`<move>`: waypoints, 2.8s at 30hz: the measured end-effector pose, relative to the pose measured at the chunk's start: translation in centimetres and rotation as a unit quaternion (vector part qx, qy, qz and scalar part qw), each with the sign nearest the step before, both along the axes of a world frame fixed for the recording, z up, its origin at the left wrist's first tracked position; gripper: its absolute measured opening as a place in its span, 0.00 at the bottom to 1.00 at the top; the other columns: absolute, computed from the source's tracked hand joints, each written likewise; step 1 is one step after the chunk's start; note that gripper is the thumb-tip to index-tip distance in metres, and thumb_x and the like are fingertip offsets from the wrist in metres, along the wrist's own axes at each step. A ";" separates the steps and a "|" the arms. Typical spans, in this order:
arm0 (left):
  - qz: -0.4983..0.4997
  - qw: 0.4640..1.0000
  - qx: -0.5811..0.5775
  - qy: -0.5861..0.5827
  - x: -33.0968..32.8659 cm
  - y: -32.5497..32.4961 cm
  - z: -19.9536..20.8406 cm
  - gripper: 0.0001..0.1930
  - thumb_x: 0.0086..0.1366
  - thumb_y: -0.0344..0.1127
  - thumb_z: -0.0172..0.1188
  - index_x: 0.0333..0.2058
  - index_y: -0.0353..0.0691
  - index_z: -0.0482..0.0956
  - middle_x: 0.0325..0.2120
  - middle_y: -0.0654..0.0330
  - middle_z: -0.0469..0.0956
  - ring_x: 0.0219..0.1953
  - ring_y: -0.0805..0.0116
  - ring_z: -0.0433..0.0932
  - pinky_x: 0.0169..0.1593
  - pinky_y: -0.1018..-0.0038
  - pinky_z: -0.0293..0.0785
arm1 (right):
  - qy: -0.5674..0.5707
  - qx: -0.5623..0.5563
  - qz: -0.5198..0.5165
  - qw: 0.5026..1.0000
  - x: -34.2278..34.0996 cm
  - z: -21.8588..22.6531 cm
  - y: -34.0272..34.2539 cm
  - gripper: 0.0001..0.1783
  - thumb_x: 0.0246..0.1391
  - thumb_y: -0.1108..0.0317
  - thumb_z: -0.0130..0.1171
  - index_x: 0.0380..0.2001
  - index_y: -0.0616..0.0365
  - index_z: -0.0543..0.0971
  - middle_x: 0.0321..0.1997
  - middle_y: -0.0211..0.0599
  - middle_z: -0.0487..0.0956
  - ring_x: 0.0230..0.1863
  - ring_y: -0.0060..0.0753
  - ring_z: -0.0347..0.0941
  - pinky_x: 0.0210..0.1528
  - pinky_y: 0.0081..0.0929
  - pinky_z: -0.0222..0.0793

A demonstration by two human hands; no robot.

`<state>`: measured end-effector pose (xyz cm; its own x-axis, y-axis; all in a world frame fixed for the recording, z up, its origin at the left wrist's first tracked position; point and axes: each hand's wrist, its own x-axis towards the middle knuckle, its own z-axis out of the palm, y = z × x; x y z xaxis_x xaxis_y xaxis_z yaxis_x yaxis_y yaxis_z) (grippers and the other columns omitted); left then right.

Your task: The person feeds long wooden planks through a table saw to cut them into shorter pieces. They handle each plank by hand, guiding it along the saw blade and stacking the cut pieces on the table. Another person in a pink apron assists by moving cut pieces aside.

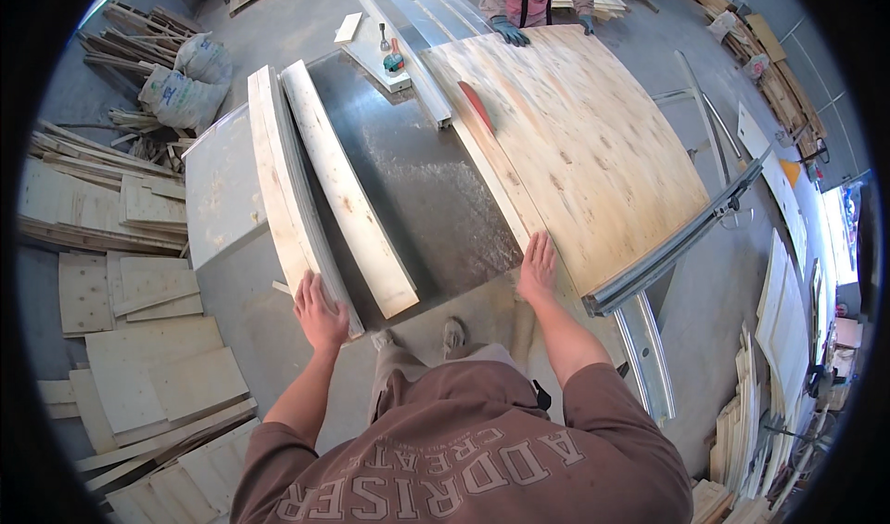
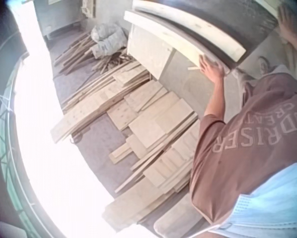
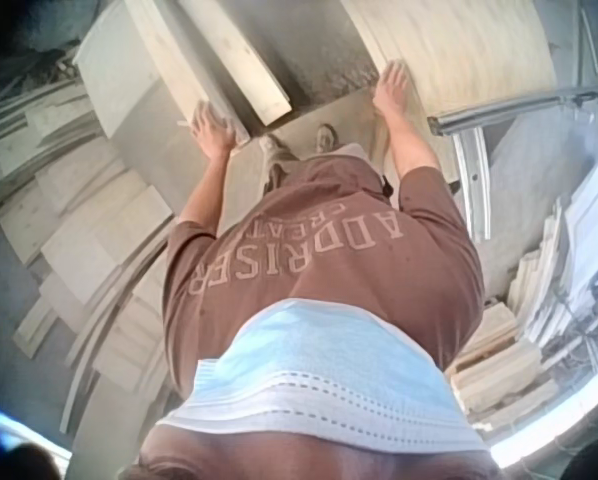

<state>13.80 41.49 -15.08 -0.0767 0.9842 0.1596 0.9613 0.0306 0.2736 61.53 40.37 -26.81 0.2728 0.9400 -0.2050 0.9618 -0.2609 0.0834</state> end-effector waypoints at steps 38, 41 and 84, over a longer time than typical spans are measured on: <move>0.001 1.000 0.004 0.002 0.0 -0.7 -0.3 0.39 0.59 0.32 0.65 0.71 0.42 0.68 0.76 0.52 0.65 0.78 0.49 0.61 0.77 0.51 0.57 | 0.148 -0.019 -0.163 0.975 3.5 5.6 -26.1 0.60 0.47 0.78 0.66 0.82 0.66 0.48 0.80 0.65 0.56 0.82 0.70 0.49 0.82 0.66 0.43; 0.001 1.000 0.000 -0.006 0.2 -0.4 0.1 0.39 0.57 0.31 0.66 0.70 0.41 0.69 0.76 0.51 0.66 0.77 0.49 0.62 0.76 0.50 0.59 | 0.204 0.052 -0.184 0.960 3.6 7.5 -30.1 0.59 0.42 0.81 0.63 0.81 0.68 0.52 0.75 0.65 0.60 0.77 0.72 0.53 0.79 0.65 0.46; 0.009 1.000 -0.007 -0.027 -2.1 0.9 2.1 0.39 0.55 0.33 0.67 0.69 0.39 0.70 0.75 0.50 0.66 0.77 0.47 0.62 0.76 0.49 0.59 | 0.346 0.053 0.132 0.928 -25.4 8.3 2.9 0.37 0.69 0.61 0.60 0.72 0.70 0.62 0.68 0.59 0.74 0.68 0.58 0.70 0.67 0.53 0.68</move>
